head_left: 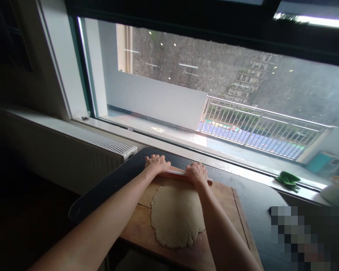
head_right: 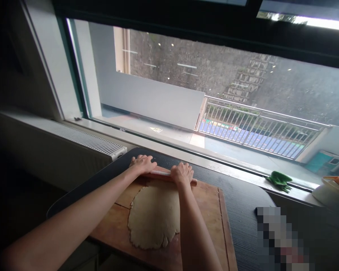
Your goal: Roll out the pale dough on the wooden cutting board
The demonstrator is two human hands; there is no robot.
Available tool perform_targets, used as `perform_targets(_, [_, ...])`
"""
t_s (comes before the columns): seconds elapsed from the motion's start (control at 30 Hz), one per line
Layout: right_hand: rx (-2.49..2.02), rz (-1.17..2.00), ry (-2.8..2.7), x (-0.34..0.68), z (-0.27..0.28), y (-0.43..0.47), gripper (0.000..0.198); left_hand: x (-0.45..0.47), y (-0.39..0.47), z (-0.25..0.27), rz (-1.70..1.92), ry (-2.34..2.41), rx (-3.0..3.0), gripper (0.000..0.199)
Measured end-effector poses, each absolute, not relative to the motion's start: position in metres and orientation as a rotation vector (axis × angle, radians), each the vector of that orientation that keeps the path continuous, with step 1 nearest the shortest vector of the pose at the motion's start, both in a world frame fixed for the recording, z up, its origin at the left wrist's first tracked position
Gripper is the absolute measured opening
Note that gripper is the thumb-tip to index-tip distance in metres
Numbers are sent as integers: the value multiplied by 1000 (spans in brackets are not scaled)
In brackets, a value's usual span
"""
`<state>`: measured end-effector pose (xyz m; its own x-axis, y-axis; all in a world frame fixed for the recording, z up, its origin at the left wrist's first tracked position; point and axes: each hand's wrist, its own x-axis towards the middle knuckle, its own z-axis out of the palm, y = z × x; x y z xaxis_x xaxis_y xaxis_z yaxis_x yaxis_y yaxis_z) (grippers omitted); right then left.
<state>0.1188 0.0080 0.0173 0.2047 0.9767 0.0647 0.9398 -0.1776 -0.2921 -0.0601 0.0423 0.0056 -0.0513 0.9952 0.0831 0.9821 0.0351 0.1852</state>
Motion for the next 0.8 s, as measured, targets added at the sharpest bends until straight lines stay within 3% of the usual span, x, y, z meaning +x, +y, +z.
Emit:
perform_targets(0.27, [-2182, 147, -1810, 116, 14, -16, 44, -61, 12, 7, 355, 2216, 2163, 52])
perform_targets(0.8, [-2193, 246, -1844, 128, 9, 55, 42, -55, 88, 2, 189, 2214, 2144, 47])
